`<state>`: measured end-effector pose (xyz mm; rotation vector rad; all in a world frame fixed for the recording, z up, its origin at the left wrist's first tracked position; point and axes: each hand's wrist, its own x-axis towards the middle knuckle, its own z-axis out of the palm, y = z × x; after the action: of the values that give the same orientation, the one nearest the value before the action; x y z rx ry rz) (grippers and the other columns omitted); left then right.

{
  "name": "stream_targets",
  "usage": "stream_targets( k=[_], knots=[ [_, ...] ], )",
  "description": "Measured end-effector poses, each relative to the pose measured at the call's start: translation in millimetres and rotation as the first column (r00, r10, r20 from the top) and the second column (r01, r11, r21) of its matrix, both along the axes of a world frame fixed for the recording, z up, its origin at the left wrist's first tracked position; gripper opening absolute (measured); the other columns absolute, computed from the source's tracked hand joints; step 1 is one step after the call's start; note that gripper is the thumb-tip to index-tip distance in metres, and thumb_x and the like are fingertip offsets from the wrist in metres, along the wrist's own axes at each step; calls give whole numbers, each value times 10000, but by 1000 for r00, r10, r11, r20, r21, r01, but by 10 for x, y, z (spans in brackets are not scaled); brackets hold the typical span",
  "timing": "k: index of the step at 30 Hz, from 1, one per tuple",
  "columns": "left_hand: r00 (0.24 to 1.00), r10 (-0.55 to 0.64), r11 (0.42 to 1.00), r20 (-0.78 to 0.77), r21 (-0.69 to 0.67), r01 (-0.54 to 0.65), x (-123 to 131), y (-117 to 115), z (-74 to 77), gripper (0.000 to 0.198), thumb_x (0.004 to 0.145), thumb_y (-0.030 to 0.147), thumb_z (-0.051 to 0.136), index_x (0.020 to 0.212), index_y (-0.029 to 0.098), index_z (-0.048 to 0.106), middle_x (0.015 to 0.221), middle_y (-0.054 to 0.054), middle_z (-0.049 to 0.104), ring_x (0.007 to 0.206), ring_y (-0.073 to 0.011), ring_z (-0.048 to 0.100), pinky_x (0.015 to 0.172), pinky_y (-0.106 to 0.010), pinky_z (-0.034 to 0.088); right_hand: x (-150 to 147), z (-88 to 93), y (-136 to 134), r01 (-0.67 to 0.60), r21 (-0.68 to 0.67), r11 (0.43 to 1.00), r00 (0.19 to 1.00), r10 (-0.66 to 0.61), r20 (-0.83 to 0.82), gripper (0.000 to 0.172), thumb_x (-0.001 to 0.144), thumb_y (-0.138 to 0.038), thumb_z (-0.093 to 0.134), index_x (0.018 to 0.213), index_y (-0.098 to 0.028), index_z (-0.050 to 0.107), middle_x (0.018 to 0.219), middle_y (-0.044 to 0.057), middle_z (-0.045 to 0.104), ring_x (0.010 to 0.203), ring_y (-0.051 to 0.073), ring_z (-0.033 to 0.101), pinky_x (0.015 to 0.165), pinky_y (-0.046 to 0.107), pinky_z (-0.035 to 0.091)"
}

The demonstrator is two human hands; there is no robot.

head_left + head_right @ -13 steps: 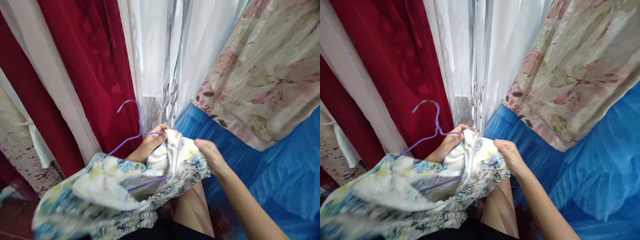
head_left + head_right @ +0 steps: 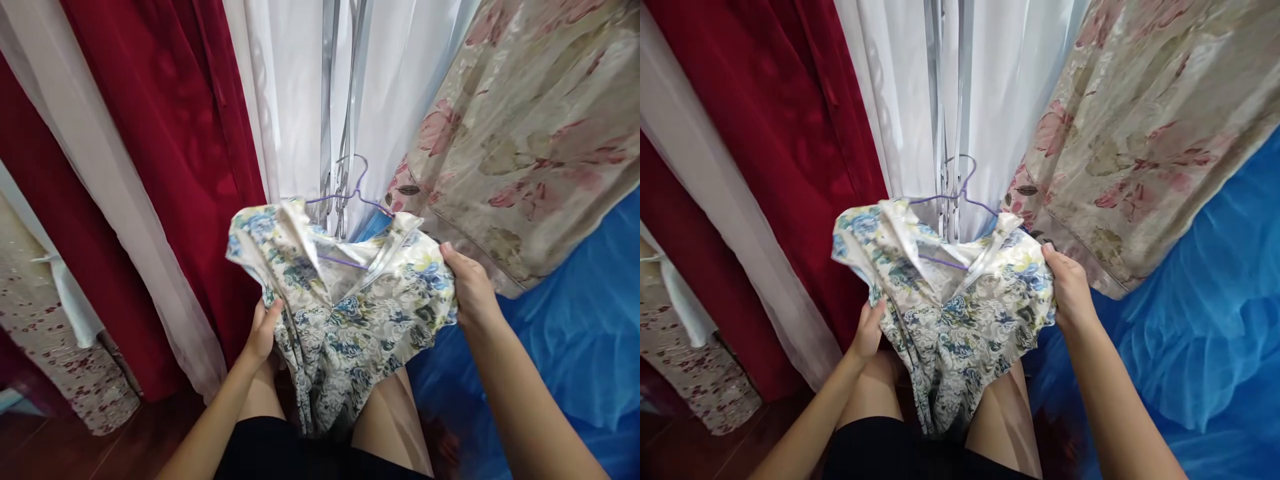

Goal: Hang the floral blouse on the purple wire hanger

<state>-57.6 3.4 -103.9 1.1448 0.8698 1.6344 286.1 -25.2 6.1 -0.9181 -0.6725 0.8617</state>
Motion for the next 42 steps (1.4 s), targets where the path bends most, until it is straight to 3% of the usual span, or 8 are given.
stream_targets(
  k=[7,10,13,16,18,20,33,42],
  knots=[
    [981,18,990,-192,-137,-45,157,-402,-314,521,733,424,843,1167,162,722,1177,-116,760,1191,-328,685,1086,-438,511,149,-113,-38,-95,-136,986,973,121,198,379,723,-495,851,796,-143,729,840,177,750,759,277,709,624,365,493],
    [989,19,976,-149,-210,-50,221,-527,-379,499,741,413,842,1171,191,720,1189,-100,760,1207,-317,681,1069,-426,529,70,-263,-149,272,170,947,856,-319,407,324,783,-422,818,967,-165,746,1006,135,738,901,242,678,791,368,490],
    [991,59,974,-118,-212,-83,281,-618,-393,504,756,407,838,1203,209,711,1251,-87,740,1253,-300,657,1105,-409,504,-285,-600,-389,583,409,702,628,-709,321,198,896,-368,715,986,-192,705,980,71,690,902,201,634,849,350,467],
    [993,70,973,-93,-213,-89,351,-690,-361,510,757,417,835,1208,207,721,1274,-92,732,1280,-304,640,1120,-411,492,-830,-1090,-638,151,100,984,851,-181,493,323,967,-441,613,760,-198,666,719,35,636,684,189,581,672,315,449],
    [991,92,968,-93,-227,-111,396,-728,-337,501,755,433,832,1190,201,738,1247,-99,743,1242,-315,664,1094,-421,512,-1182,-1378,-716,-268,-163,949,838,313,446,390,1013,-508,516,846,-201,688,738,54,666,673,206,585,637,322,443],
    [988,100,970,-118,-211,-123,428,-761,-321,475,767,433,822,1172,195,753,1214,-102,757,1195,-313,691,1075,-414,524,-1444,-1552,-709,-425,-197,883,800,469,376,390,1031,-516,484,872,-205,658,737,39,653,675,192,559,652,313,434],
    [991,59,978,-116,-192,-80,544,-920,-193,492,802,412,791,1214,153,715,1206,-121,748,1199,-322,675,1055,-407,527,-1582,-1521,-609,-388,-123,913,873,407,267,322,973,-486,619,814,-219,533,646,-31,561,606,139,488,599,257,379],
    [701,652,757,-290,302,-579,517,-868,-550,532,822,271,775,1283,226,513,1330,-125,542,1266,-270,555,1099,-405,457,-1433,-1440,-762,-370,-207,906,908,400,123,425,845,-505,752,613,-198,571,480,-5,567,432,104,386,482,261,290]
  ],
)
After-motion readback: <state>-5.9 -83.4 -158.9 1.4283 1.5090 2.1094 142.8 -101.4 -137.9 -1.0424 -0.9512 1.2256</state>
